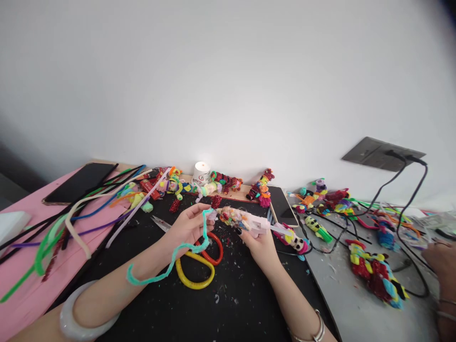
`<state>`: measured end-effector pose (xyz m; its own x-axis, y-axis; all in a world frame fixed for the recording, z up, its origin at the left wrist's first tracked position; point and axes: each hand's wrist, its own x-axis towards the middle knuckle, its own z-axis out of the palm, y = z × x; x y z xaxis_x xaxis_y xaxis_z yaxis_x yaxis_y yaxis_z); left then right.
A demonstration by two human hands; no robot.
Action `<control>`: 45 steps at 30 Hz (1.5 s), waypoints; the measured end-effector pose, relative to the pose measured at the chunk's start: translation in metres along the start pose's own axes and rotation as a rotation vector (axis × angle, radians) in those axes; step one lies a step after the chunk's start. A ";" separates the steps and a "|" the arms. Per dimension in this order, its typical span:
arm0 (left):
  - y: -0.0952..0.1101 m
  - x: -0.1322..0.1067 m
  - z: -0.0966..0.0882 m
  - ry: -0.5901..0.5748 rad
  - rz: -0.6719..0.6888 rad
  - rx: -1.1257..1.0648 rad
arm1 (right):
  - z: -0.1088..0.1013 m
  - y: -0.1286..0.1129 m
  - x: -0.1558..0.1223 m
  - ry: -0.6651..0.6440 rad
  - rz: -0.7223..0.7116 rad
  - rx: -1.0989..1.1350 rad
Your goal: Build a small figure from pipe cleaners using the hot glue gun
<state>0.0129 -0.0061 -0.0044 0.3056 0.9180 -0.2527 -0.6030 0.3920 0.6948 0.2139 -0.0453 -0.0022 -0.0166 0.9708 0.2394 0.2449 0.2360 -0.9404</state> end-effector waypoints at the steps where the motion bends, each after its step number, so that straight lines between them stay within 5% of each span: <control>1: 0.001 0.000 0.001 0.006 -0.001 -0.002 | 0.000 0.000 0.000 0.005 0.001 0.000; 45: 0.002 -0.002 0.003 0.011 0.005 -0.023 | -0.001 -0.004 0.002 0.040 -0.009 -0.072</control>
<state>0.0135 -0.0078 -0.0002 0.2947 0.9205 -0.2567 -0.6210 0.3886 0.6807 0.2141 -0.0448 0.0022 0.0188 0.9657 0.2589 0.3136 0.2402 -0.9187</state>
